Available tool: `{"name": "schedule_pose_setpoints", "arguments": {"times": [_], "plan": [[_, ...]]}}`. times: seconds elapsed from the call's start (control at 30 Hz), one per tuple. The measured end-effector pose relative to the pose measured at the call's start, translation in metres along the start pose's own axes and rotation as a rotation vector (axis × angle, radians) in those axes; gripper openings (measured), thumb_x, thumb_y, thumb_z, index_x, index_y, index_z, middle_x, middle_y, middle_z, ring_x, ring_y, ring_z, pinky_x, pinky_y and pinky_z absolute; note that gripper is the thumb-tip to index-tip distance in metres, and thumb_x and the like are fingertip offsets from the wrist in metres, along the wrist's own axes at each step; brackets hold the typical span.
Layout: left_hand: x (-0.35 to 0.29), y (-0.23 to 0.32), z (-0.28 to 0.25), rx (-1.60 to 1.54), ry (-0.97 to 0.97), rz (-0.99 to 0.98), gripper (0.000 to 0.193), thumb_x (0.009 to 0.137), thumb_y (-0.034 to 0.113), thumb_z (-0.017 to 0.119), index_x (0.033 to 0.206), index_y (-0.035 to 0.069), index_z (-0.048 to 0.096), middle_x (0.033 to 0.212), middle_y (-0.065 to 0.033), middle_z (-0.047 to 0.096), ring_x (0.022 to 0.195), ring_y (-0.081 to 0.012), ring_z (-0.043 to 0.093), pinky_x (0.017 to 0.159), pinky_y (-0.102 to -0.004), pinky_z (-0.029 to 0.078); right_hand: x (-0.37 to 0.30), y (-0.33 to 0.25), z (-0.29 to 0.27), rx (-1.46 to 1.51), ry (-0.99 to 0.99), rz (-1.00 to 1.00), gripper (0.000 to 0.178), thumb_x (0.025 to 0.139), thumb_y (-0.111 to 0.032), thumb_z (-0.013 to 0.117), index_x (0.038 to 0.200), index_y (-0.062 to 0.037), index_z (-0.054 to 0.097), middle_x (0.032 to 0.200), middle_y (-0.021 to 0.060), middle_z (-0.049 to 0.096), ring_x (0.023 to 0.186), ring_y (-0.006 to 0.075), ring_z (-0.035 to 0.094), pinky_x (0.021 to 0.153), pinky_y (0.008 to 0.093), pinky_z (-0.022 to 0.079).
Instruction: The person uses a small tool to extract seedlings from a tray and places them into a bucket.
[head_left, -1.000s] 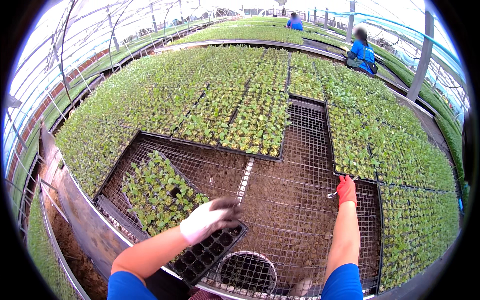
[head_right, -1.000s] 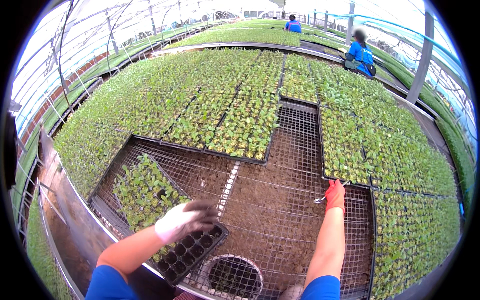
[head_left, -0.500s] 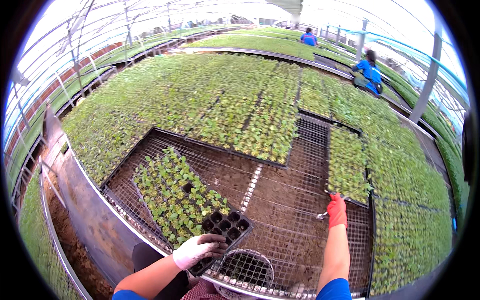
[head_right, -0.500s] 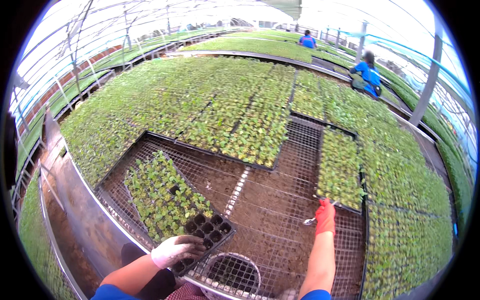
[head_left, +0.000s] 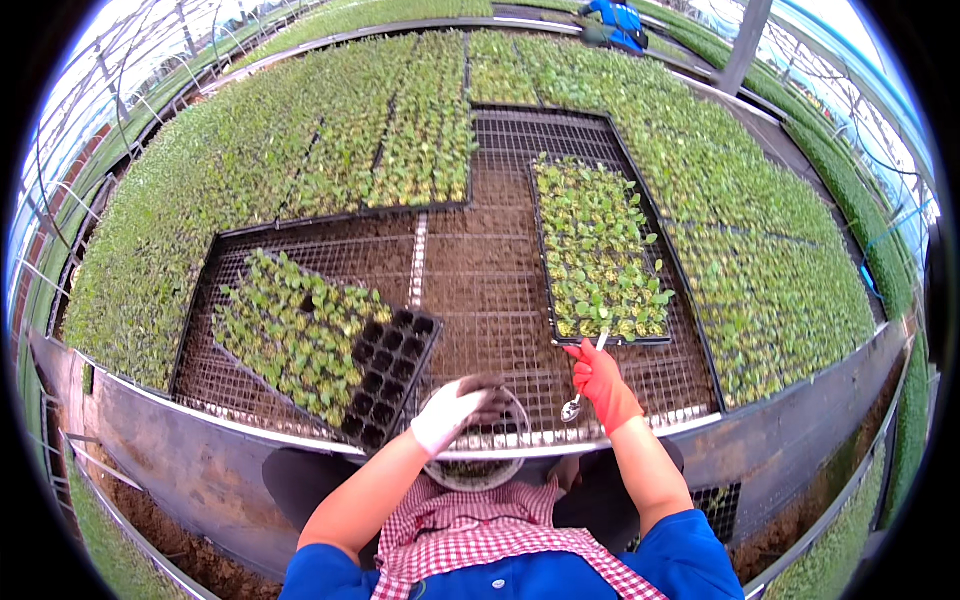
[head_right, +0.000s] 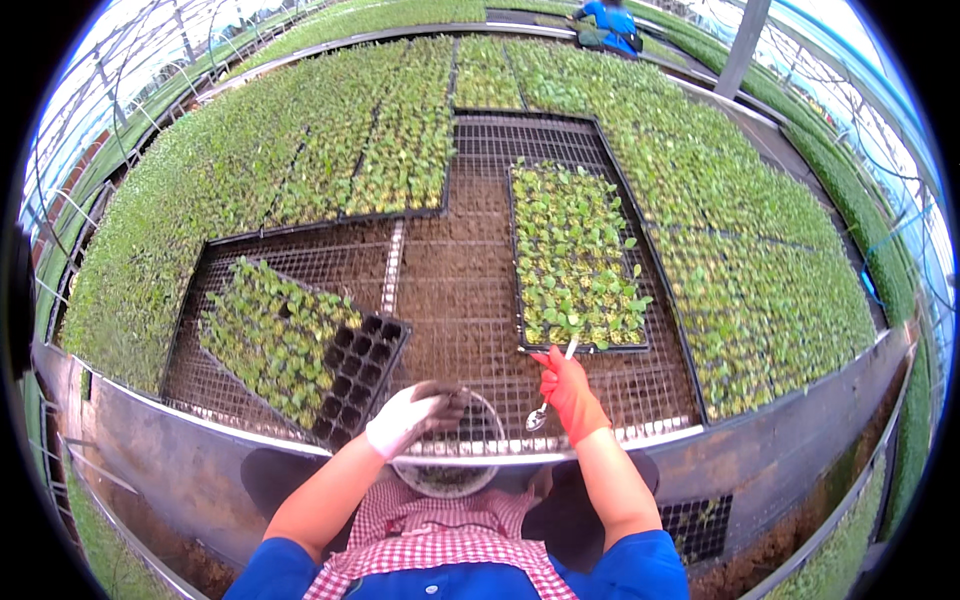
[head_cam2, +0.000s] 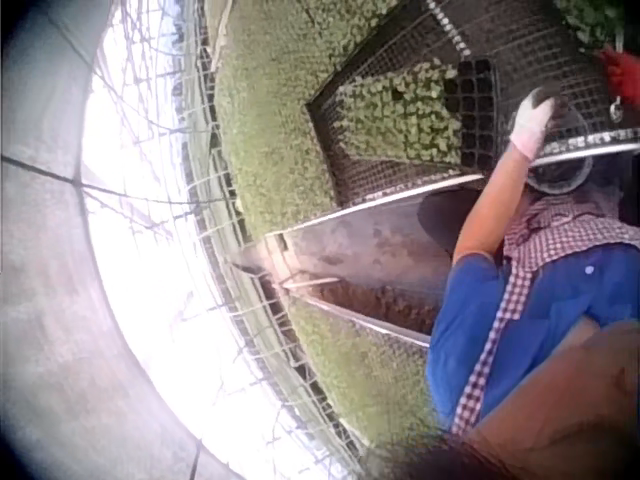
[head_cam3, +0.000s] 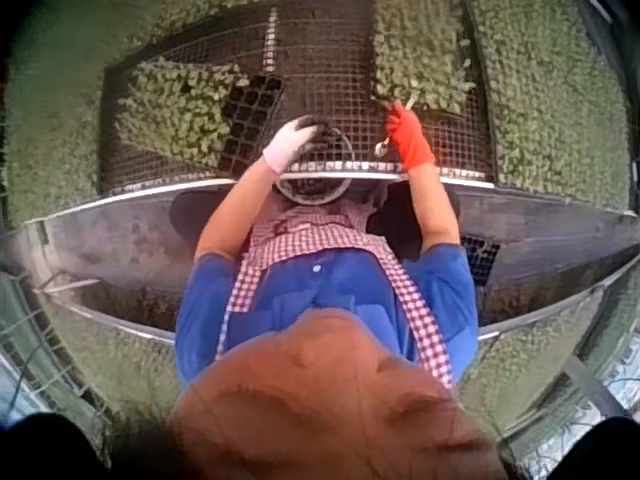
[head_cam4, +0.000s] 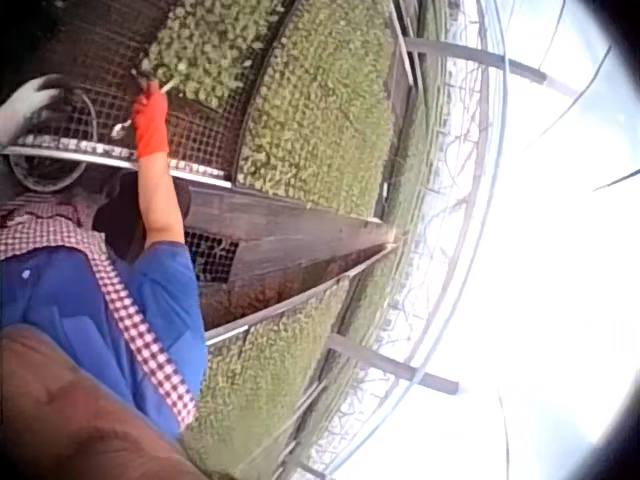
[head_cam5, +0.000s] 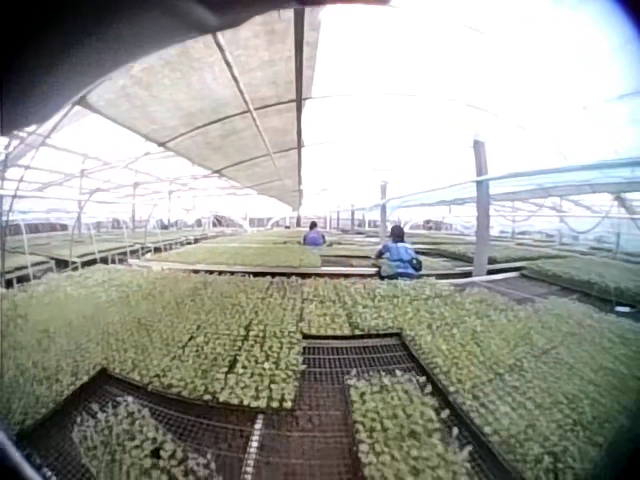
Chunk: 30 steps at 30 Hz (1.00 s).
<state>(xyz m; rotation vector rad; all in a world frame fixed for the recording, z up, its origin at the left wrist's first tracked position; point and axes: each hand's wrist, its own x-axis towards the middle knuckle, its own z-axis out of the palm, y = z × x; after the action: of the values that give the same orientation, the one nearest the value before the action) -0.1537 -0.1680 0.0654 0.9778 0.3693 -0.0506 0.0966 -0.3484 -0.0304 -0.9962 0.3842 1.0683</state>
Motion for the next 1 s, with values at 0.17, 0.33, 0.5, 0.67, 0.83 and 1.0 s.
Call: {"name": "schedule_pose_setpoints", "arguments": {"times": [0.17, 0.33, 0.5, 0.67, 0.83, 1.0], "plan": [[0.028, -0.043, 0.000, -0.089, 0.050, -0.063, 0.054, 0.089, 0.021, 0.062, 0.132, -0.002, 0.038, 0.117, -0.0162, 0.056, 0.101, -0.0240, 0.059, 0.089, -0.0352, 0.051, -0.060, 0.050, 0.014, -0.036, -0.034, 0.008, 0.017, 0.100, -0.026, 0.042, 0.105, -0.0100, 0.041, 0.111, 0.0088, 0.062, 0.046, 0.0077, 0.032, 0.039, 0.0211, 0.028], [0.054, -0.070, 0.006, -0.058, 0.208, -0.126, 0.050, 0.090, 0.018, 0.057, 0.132, 0.001, 0.037, 0.113, -0.0149, 0.058, 0.098, -0.0238, 0.061, 0.084, -0.0351, 0.053, -0.081, 0.073, 0.003, -0.010, -0.157, 0.106, 0.032, 0.100, -0.032, 0.038, 0.121, -0.0071, 0.041, 0.113, 0.0107, 0.062, 0.045, 0.0081, 0.030, 0.041, 0.0218, 0.030], [0.073, -0.079, 0.003, -0.145, 0.107, -0.193, 0.047, 0.090, 0.013, 0.056, 0.132, 0.000, 0.037, 0.112, -0.0200, 0.058, 0.095, -0.0250, 0.063, 0.079, -0.0375, 0.055, -0.134, 0.065, 0.011, -0.126, -0.229, -0.059, 0.054, 0.099, -0.044, 0.033, 0.124, 0.0000, 0.051, 0.112, 0.0190, 0.064, 0.051, 0.0112, 0.041, 0.048, 0.0248, 0.039], [0.074, -0.083, 0.005, -0.072, 0.180, -0.185, 0.046, 0.091, 0.010, 0.054, 0.132, 0.000, 0.036, 0.112, -0.0233, 0.057, 0.096, -0.0296, 0.062, 0.078, -0.0387, 0.056, -0.176, -0.025, 0.015, -0.497, -0.030, -0.598, 0.075, 0.093, -0.065, 0.019, 0.120, -0.0048, 0.056, 0.099, 0.0132, 0.067, 0.077, 0.0206, 0.067, 0.066, 0.0327, 0.052], [0.094, -0.095, 0.010, -0.299, 0.241, -0.174, 0.041, 0.089, 0.005, 0.056, 0.125, -0.001, 0.039, 0.112, -0.0225, 0.054, 0.099, -0.0380, 0.059, 0.080, -0.0491, 0.054, -0.158, -0.086, 0.001, -0.805, 0.091, -0.887, 0.054, 0.099, -0.049, 0.031, 0.105, -0.0048, 0.061, 0.082, 0.0061, 0.067, 0.055, 0.0074, 0.054, 0.054, 0.0205, 0.044], [0.098, -0.101, 0.007, -0.413, 0.261, -0.100, 0.036, 0.085, 0.002, 0.060, 0.116, -0.001, 0.042, 0.098, -0.0175, 0.055, 0.086, -0.0342, 0.062, 0.069, -0.0485, 0.056, -0.173, -0.075, 0.001, -0.660, 0.111, -1.011, 0.034, 0.099, -0.033, 0.046, 0.106, -0.0036, 0.061, 0.090, 0.0074, 0.068, 0.059, 0.0080, 0.057, 0.055, 0.0212, 0.047]]}}
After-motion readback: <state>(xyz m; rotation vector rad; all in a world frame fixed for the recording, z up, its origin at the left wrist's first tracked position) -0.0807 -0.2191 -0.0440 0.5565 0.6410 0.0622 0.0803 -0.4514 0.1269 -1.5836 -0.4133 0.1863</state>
